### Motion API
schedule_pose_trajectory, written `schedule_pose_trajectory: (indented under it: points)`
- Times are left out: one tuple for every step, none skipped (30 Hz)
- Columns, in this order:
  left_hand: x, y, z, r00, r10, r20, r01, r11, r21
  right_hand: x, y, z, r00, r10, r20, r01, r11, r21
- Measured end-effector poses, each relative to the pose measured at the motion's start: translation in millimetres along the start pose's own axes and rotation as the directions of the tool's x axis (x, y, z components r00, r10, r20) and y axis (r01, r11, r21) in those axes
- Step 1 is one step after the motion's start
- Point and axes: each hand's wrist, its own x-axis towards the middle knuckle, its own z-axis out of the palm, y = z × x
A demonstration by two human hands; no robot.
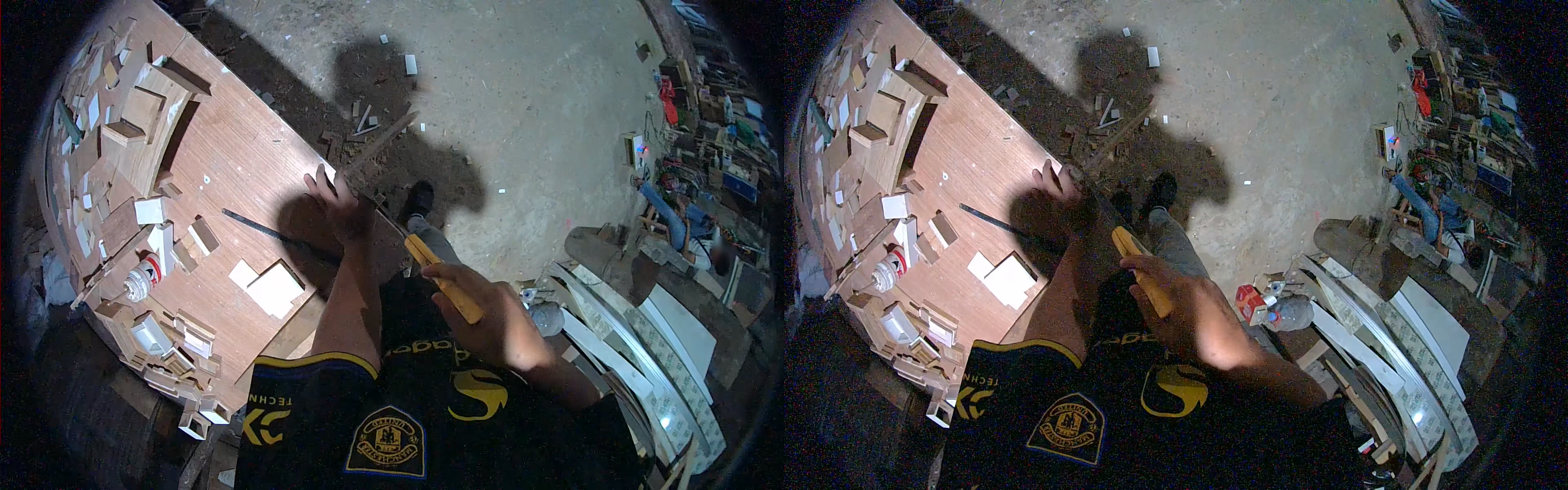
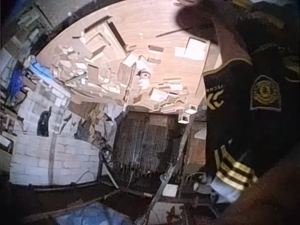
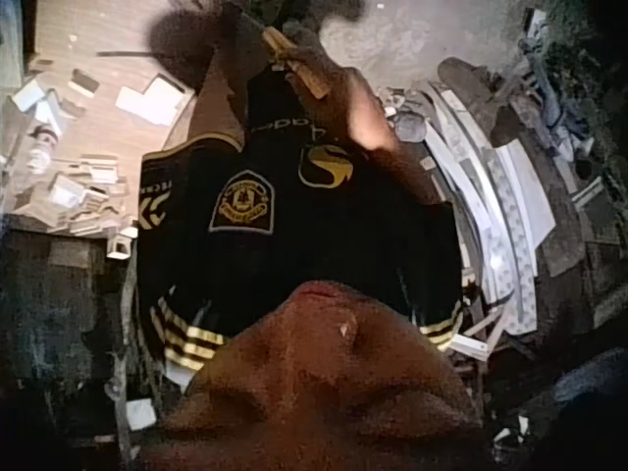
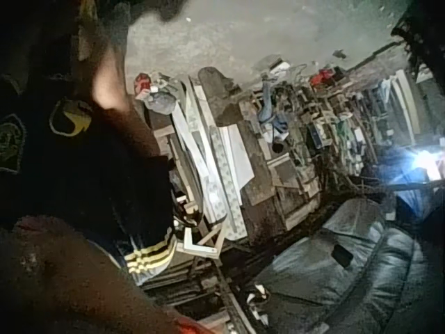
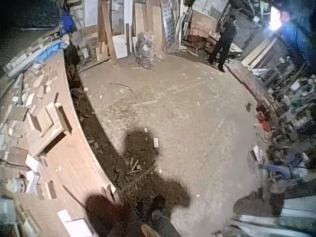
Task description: Applying glue to wood scraps and using a hand saw to cut a small wood strip.
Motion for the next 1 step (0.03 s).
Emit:
schedule_pose_trajectory:
  points:
    - [-0.9, -1.7, -1.6, 1.0, -0.002, 0.002, 0.002, 0.999, -0.034, 3.1, -0.6, 0.8, 0.999, -0.009, -0.031, 0.009, 1.0, 0.018]
